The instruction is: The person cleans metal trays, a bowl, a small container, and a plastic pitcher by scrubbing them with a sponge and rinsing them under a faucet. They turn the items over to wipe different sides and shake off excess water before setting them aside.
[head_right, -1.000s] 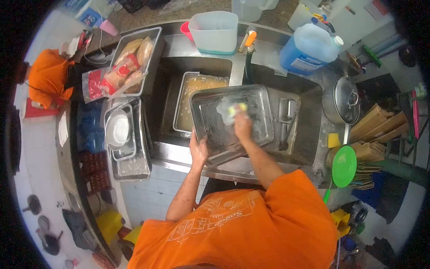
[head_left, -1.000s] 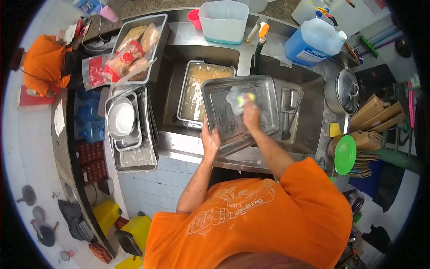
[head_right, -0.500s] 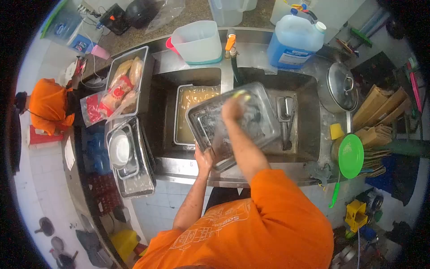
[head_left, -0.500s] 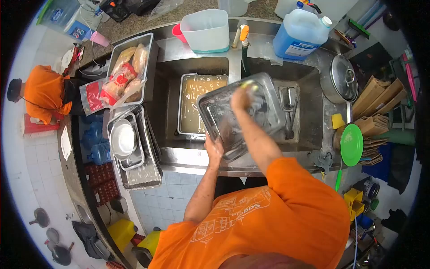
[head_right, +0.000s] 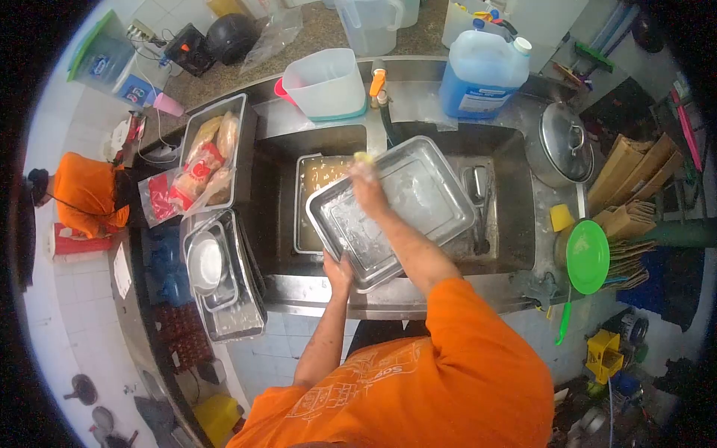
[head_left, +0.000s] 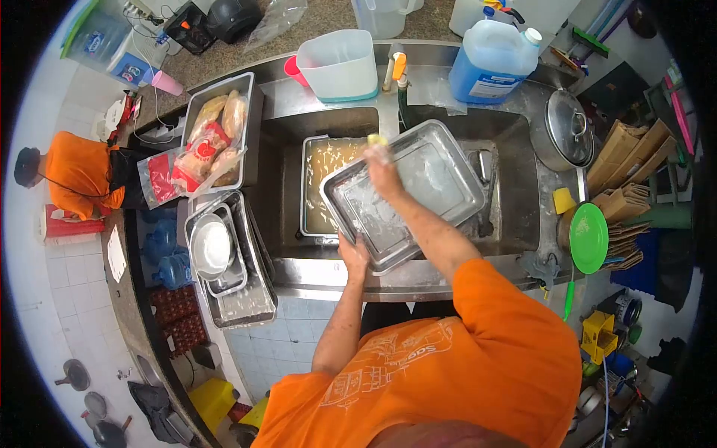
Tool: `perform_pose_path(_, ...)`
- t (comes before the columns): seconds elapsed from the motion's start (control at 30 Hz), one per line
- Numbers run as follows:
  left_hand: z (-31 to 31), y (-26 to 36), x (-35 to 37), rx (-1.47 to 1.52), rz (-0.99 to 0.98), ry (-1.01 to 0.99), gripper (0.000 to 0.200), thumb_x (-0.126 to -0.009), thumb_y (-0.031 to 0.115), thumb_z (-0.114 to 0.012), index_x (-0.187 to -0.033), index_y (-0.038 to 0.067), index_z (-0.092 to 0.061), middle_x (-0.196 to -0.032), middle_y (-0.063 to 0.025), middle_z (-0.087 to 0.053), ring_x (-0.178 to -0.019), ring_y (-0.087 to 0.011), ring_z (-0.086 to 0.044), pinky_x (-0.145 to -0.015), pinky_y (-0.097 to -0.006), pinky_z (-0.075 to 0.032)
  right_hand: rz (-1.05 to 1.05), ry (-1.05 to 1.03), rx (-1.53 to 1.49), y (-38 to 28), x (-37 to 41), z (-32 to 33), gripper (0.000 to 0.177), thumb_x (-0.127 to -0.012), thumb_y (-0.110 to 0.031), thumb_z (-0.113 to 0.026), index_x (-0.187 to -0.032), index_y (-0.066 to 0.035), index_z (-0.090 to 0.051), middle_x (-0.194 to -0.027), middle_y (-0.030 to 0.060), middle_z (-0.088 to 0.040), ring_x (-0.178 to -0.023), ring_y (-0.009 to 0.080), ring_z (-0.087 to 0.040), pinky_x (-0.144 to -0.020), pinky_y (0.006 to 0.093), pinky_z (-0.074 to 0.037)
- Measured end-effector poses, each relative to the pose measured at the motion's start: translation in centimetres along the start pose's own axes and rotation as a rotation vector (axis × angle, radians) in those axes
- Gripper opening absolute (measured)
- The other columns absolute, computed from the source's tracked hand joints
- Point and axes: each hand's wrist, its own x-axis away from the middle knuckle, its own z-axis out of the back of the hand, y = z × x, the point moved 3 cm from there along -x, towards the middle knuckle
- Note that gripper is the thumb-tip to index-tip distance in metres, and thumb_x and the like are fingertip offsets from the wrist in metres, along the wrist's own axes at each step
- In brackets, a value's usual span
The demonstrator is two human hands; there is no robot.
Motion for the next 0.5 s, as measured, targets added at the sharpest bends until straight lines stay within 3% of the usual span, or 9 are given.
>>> perform_pose_path(0.03, 0.0, -0.2, -0.6, -0.004, 0.028, -0.003, 0.052, -0.077, 0.005, -0.057, -0.126, -0.007, -0.045, -0.111, -0.0293, -0.061, -0.103, -0.0436, -0.059, -0.093, -0.0409, -0.044, 0.073, -0.132, -0.037, -0.8, 0.5, -0.8, 0.031, -0.083, 0.002, -0.052, -0.111, -0.001, -0.064, -0.113, 0.0210, -0.060, -0.119, 0.0345, -0.050, -0.103, 0.0412, -0.039)
perform_pose_path(0.1, 0.1, -1.7, -0.9, -0.212, -0.106, 0.084, 0.048, -0.079, 0.006, -0.057, -0.124, -0.008, -0.046, -0.107, -0.0308, -0.061, -0.101, -0.0458, -0.059, -0.091, -0.0425, -0.045, 0.162, -0.308, -0.082, 0.2, 1.1, -1.5, 0.031, -0.081, 0.002, -0.053, -0.109, -0.002, -0.066, -0.118, 0.0201, -0.056, -0.119, 0.0359, -0.049, -0.104, 0.0400, -0.039)
perform_pose_path(0.17, 0.3, -1.9, -1.1, -0.256, -0.181, 0.102, 0.046, -0.080, 0.006, -0.057, -0.122, -0.009, -0.046, -0.102, -0.0321, -0.061, -0.097, -0.0480, -0.059, -0.088, -0.0444, -0.045, -0.270, -0.080, -0.300, 3.2, -0.1, 0.1, 0.031, -0.080, 0.002, -0.054, -0.107, -0.003, -0.067, -0.117, 0.0192, -0.055, -0.116, 0.0362, -0.050, -0.103, 0.0405, -0.040)
perform_pose_path(0.23, 0.8, -0.6, -1.6, -0.141, -0.184, 0.073, 0.045, -0.082, 0.005, -0.056, -0.123, -0.009, -0.045, -0.097, -0.0334, -0.061, -0.093, -0.0502, -0.059, -0.085, -0.0466, -0.046, -0.351, 0.025, -0.204, 5.5, -0.4, 2.1, 0.029, -0.078, 0.002, -0.055, -0.105, -0.003, -0.066, -0.115, 0.0191, -0.054, -0.113, 0.0361, -0.052, -0.100, 0.0411, -0.042)
perform_pose_path(0.27, 0.7, -0.4, -2.1, -0.147, -0.195, 0.091, 0.044, -0.082, 0.005, -0.056, -0.122, -0.009, -0.044, -0.096, -0.0337, -0.061, -0.091, -0.0505, -0.059, -0.083, -0.0474, -0.046, -0.214, 0.016, -0.001, 6.2, -0.6, 3.1, 0.028, -0.078, 0.002, -0.055, -0.103, -0.003, -0.066, -0.113, 0.0195, -0.054, -0.112, 0.0358, -0.053, -0.098, 0.0415, -0.043)
perform_pose_path(0.37, 1.0, 0.1, -2.1, -0.099, -0.153, 0.094, 0.045, -0.083, 0.006, -0.056, -0.123, -0.009, -0.040, -0.092, -0.0347, -0.060, -0.087, -0.0517, -0.059, -0.079, -0.0495, -0.046, -0.530, 0.080, 0.054, 6.3, -0.3, 4.2, 0.034, -0.077, -0.001, -0.056, -0.111, -0.002, -0.054, -0.110, 0.0210, -0.054, -0.101, 0.0385, -0.054, -0.091, 0.0449, -0.044)
perform_pose_path(0.4, 1.1, 0.0, -2.3, -0.162, -0.058, 0.034, 0.049, -0.080, 0.005, -0.059, -0.123, -0.009, -0.041, -0.098, -0.0312, -0.061, -0.094, -0.0476, -0.059, -0.083, -0.0463, -0.045, -0.479, 0.002, 0.173, 5.5, 0.5, 3.8, 0.036, -0.077, -0.002, -0.057, -0.113, -0.001, -0.052, -0.111, 0.0209, -0.054, -0.101, 0.0385, -0.054, -0.092, 0.0450, -0.044)
perform_pose_path(0.47, 1.0, 0.0, -2.5, -0.183, -0.101, 0.086, 0.041, -0.086, 0.011, -0.057, -0.120, -0.008, -0.045, -0.096, -0.0303, -0.061, -0.092, -0.0474, -0.060, -0.082, -0.0457, -0.045, -0.367, -0.139, 0.407, 3.7, 2.8, 2.9, 0.041, -0.076, -0.003, -0.057, -0.116, 0.001, -0.049, -0.112, 0.0208, -0.055, -0.103, 0.0385, -0.053, -0.094, 0.0452, -0.042)
perform_pose_path(0.5, 1.1, 0.3, -2.9, -0.168, -0.155, 0.129, 0.036, -0.089, 0.013, -0.056, -0.116, -0.007, -0.047, -0.091, -0.0305, -0.061, -0.087, -0.0484, -0.059, -0.077, -0.0465, -0.045, -0.325, -0.162, 0.416, 1.3, 2.4, 3.2, 0.041, -0.078, -0.004, -0.057, -0.118, 0.003, -0.048, -0.119, 0.0228, -0.055, -0.114, 0.0387, -0.049, -0.102, 0.0442, -0.038)
